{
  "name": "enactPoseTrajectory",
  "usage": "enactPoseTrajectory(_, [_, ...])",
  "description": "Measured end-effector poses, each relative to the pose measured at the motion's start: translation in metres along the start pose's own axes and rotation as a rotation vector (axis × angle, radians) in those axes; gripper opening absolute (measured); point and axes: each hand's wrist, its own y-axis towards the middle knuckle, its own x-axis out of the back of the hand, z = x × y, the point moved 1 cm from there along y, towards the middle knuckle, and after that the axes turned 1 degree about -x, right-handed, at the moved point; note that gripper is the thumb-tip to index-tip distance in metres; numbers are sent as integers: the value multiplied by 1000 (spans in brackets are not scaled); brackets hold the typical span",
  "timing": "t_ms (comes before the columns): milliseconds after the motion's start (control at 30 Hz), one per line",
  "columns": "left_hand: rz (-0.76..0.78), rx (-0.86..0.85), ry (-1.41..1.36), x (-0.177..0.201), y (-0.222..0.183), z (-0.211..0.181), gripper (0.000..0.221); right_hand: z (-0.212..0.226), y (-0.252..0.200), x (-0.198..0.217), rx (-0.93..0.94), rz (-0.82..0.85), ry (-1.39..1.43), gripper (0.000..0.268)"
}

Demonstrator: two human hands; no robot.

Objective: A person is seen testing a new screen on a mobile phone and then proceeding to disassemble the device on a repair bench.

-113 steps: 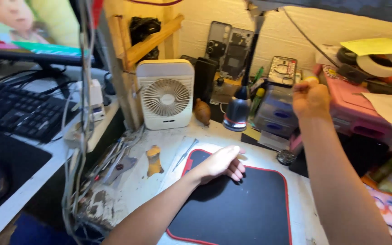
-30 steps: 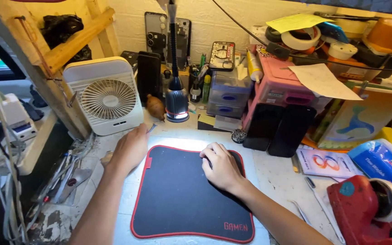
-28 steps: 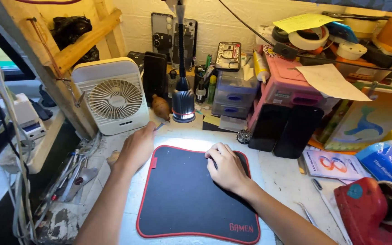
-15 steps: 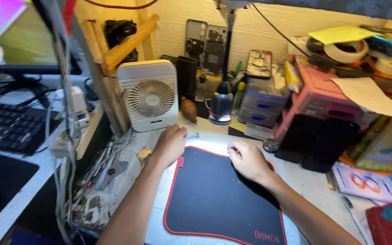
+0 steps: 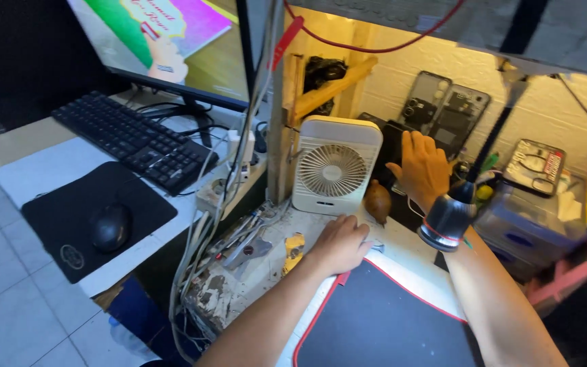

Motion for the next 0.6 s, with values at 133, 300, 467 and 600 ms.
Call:
enactPoseTrajectory(133, [51, 28, -19, 6, 2, -1, 29, 15, -3, -29, 54, -70, -98, 103])
enactPoseTrajectory(300, [20, 5, 0, 4, 3, -1, 28, 24, 13, -15, -9, -98, -51, 112])
enactPoseTrajectory(467, [57, 13, -22, 12, -1, 1, 30, 23, 18, -34, -65, 26, -6, 112])
enactPoseTrajectory(600, [75, 12, -30, 11, 3, 0, 30, 5, 30, -34, -211, 154, 318, 93])
